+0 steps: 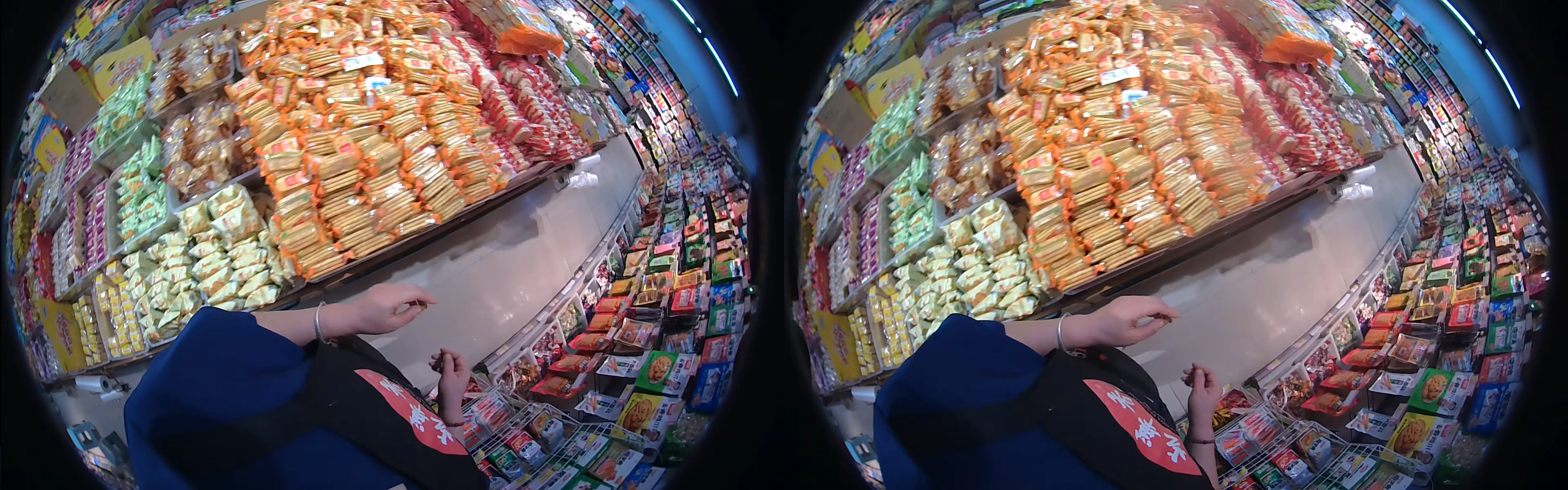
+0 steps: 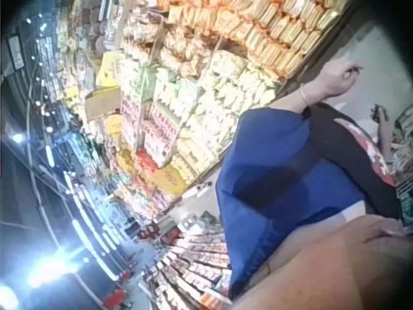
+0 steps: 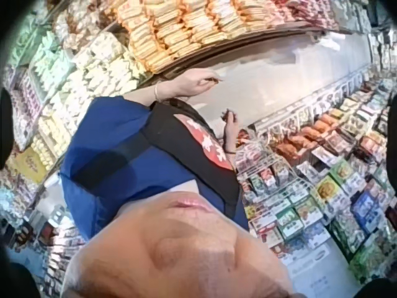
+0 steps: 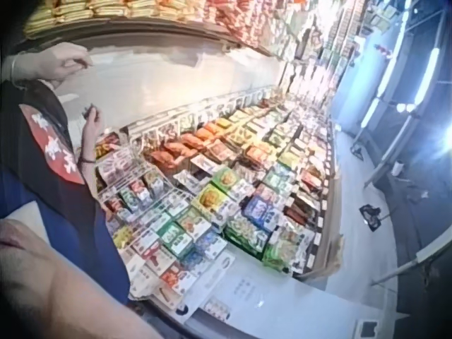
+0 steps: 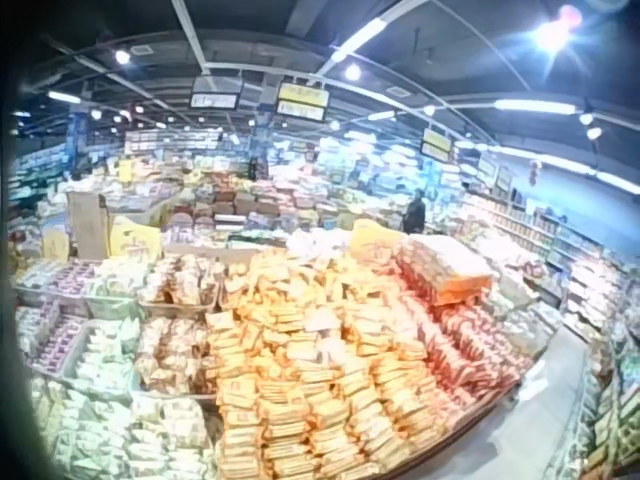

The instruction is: The person weighs and bags produce at a checkout counter, then moves to a display counter to arrange packaged snacks and crackers. They handle a cabbage and other items, place them on a scale, and later restock shelves by aligning snack packages.

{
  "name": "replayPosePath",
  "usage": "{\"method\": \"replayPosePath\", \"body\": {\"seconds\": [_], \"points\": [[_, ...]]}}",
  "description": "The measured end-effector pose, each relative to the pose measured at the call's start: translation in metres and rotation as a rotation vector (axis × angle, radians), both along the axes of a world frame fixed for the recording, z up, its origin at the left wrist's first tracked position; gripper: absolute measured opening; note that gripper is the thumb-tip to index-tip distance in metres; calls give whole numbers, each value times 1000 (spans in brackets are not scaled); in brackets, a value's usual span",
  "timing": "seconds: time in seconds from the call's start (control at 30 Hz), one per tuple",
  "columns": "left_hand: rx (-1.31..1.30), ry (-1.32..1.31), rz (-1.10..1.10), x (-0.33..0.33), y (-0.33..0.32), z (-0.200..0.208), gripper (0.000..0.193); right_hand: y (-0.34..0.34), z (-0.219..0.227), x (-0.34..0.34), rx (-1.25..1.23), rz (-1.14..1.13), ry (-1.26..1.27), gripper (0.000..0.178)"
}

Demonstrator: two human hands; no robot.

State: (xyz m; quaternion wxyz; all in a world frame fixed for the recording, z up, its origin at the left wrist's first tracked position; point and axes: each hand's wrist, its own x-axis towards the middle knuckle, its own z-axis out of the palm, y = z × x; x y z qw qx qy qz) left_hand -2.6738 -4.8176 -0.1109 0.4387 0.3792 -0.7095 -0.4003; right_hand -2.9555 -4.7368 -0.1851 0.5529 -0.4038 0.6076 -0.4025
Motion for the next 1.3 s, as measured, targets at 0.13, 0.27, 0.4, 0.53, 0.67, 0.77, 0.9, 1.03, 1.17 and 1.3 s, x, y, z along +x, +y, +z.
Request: {"method": "replayPosePath", "body": {"seconds": [0.13,0.27,0.4,0.53,0.67,0.77,0.9,1.03,1.17,1.3], "points": [[58,-9,-17,-9,-36,9,27,-49,5,-8,-15,-23,-48,21],[102,-28,-21,-26,-67,17,27,-80,-8,-22,33,24,-77,21],[131,-63,13,-51,-98,18,27,-124,-22,-50,42,68,-113,21],[152,-60,41,-88,-136,19,27,-192,-11,-78,21,114,-140,21],[194,-37,53,-142,-181,16,28,-257,-7,-126,-20,156,-156,21],[146,-84,24,-184,-220,32,29,-299,0,-170,-39,147,-138,20],[98,-133,32,-233,-270,51,29,-340,9,-226,-3,113,-115,19],[4,-176,65,-269,-315,51,28,-372,-7,-269,29,65,-135,20],[-91,-265,217,-271,-365,61,28,-401,-8,-284,49,49,-146,20],[-115,-406,371,-268,-426,61,35,-438,-22,-299,64,75,-213,20]]}}
